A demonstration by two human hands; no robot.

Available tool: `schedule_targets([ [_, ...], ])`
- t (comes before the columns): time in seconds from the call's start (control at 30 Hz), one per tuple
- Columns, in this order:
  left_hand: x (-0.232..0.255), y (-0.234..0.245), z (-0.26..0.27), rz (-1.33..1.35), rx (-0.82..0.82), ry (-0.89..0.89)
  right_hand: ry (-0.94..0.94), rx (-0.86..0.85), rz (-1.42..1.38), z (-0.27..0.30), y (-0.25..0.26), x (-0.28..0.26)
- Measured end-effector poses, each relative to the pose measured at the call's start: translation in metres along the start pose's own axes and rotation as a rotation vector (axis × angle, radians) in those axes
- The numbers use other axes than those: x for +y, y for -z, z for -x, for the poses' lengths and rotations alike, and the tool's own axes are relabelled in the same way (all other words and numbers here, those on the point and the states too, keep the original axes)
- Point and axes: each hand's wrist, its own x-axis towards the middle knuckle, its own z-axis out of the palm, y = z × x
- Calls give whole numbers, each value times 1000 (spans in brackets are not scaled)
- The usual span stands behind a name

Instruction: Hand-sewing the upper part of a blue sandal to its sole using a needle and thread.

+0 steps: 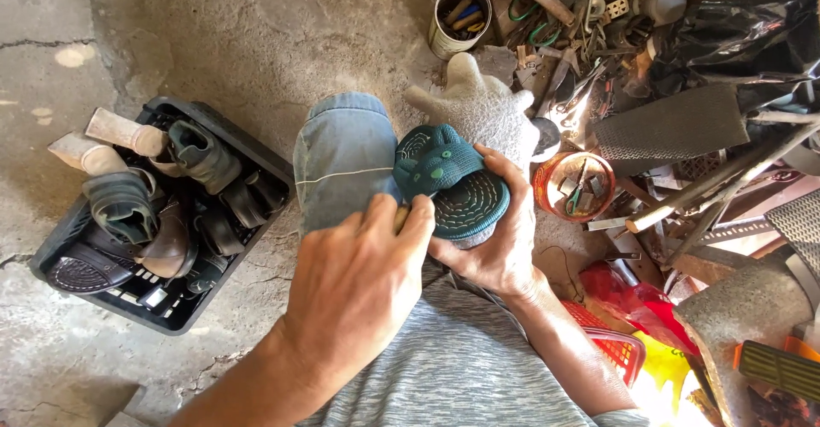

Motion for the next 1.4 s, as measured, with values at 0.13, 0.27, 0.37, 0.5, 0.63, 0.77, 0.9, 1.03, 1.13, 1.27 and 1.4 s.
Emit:
schedule_targets([
  [0.13, -1, 5, -12, -63, -58, 6, -18, 18, -4, 2, -2, 2],
  [0.27, -3, 0, -14, -81, -110, 17, -11, 12, -12, 7, -3, 7],
  [0.37, -6, -5, -12, -75, -142, 19, 11, 16, 76, 11, -4, 7],
  [0.5, -7, -7, -9, -43, -140, 41, 10, -5, 116, 16, -4, 10],
  [0.63, -8, -10, -6, -34, -156, 52, 18, -25, 116, 17, -4, 11],
  [0.77, -9, -13, -6, -24, -148, 46, 14, -22, 151, 18, -2, 10],
  [0.9, -8, -16, -6, -31, -149, 41, 8, -31, 135, 19, -1, 12],
  [1.03, -4, -14, -7, -79, -141, 29, -6, -25, 91, 19, 0, 13],
  [1.13, -4, -16, -8, -80, -148, 24, -4, -22, 82, 18, 0, 13],
  [1.27, -4, -17, -8, -49, -140, 16, -12, -23, 102, 18, 1, 12],
  [1.4, -2, -17, -7, -80, -150, 6, -19, -33, 32, 16, 2, 11],
])
